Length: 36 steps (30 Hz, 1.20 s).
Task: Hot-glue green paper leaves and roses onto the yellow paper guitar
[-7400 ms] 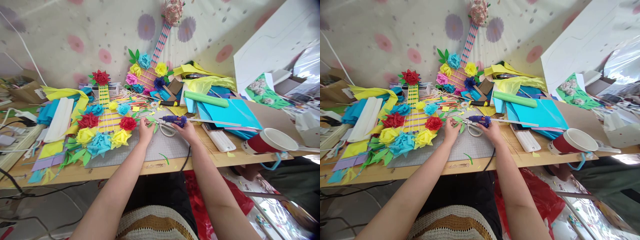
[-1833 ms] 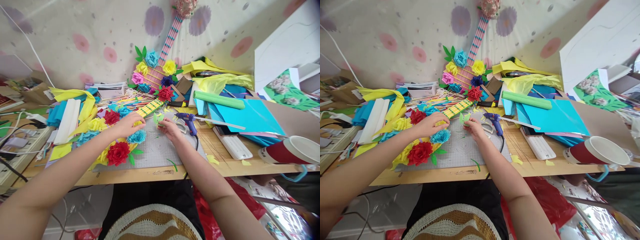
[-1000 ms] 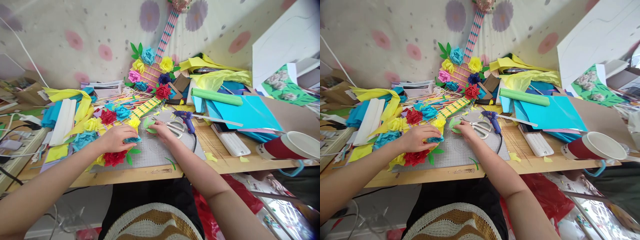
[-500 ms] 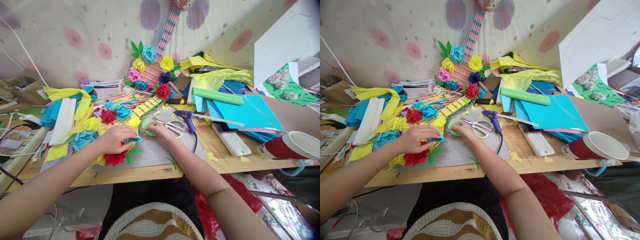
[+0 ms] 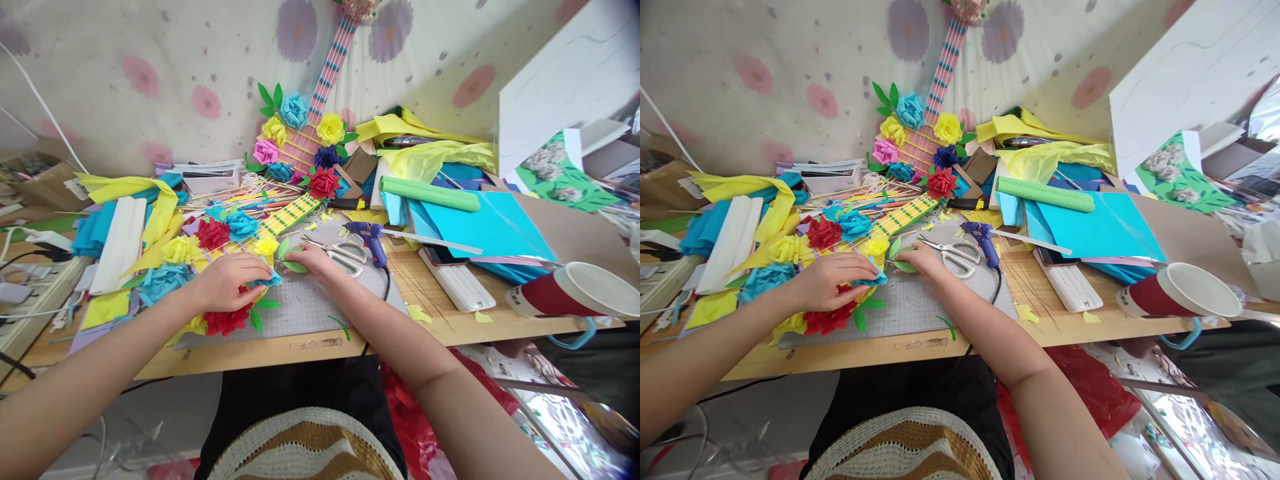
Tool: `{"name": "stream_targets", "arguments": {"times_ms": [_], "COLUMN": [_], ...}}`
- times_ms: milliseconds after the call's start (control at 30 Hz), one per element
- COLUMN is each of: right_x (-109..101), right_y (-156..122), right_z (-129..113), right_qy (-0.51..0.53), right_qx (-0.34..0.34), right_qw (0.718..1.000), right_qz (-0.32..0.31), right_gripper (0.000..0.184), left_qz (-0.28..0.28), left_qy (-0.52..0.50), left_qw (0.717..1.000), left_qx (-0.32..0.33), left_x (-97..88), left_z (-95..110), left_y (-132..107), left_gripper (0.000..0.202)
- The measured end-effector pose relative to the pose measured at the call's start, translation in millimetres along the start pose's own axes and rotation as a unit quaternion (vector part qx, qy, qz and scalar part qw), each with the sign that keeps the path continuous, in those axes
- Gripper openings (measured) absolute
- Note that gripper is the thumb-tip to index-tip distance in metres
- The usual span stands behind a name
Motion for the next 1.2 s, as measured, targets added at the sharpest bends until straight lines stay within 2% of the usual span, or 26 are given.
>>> {"name": "stream_targets", "arguments": {"times_ms": [200,367,467,567,667,833,967,1067,1200], "right_x": [8.6,6.9,10.0,14.0,12.9,10.9,9.9,8.7,6.7], "right_y": [1.1,-2.2,-3.5,-2.6,-0.7,1.6,3.6,4.0,4.9], "right_z": [-1.5,-4.9,-3.9,-1.8,-2.1,-4.4,-6.3,-7.7,-10.7], "right_qy": [-0.027,-0.056,-0.059,-0.060,-0.063,-0.085,-0.113,-0.136,-0.167], "right_qx": [0.003,0.005,0.005,0.004,-0.004,-0.028,-0.056,-0.069,-0.082], "right_qw": [1.000,0.997,0.998,0.998,0.998,0.995,0.991,0.987,0.980], "right_qz": [0.004,0.044,0.037,0.021,0.030,0.043,0.048,0.058,0.076], "right_gripper": [0.022,0.021,0.021,0.019,0.019,0.022,0.022,0.024,0.027], "left_qz": [0.008,0.013,0.030,0.043,0.008,-0.081,-0.101,-0.093,-0.030], "left_qy": [0.007,0.013,0.031,0.062,0.079,0.089,0.105,0.103,0.114], "left_qw": [1.000,1.000,0.999,0.994,0.989,0.984,0.980,0.979,0.976], "left_qx": [0.016,0.015,-0.015,-0.079,-0.124,-0.134,-0.139,-0.149,-0.183], "left_x": [-0.3,-2.2,-8.4,-14.8,-10.6,7.3,12.2,9.2,-10.5], "left_z": [2.1,3.2,-2.1,-16.3,-27.7,-31.6,-33.0,-34.7,-42.6], "left_y": [0.3,-0.3,-0.3,-1.8,-5.0,-9.6,-9.6,-8.3,-7.1], "left_gripper": [0.020,0.024,0.027,0.031,0.036,0.046,0.050,0.052,0.058]}}
Point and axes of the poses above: each hand's wrist, its own y-axis towards the middle knuckle, its own x-axis out of the palm, z = x × y, the point moved 10 cm from there along y, towards the middle knuckle, and after that the axes turned 14 degrees about z, right-handed, at the moved point
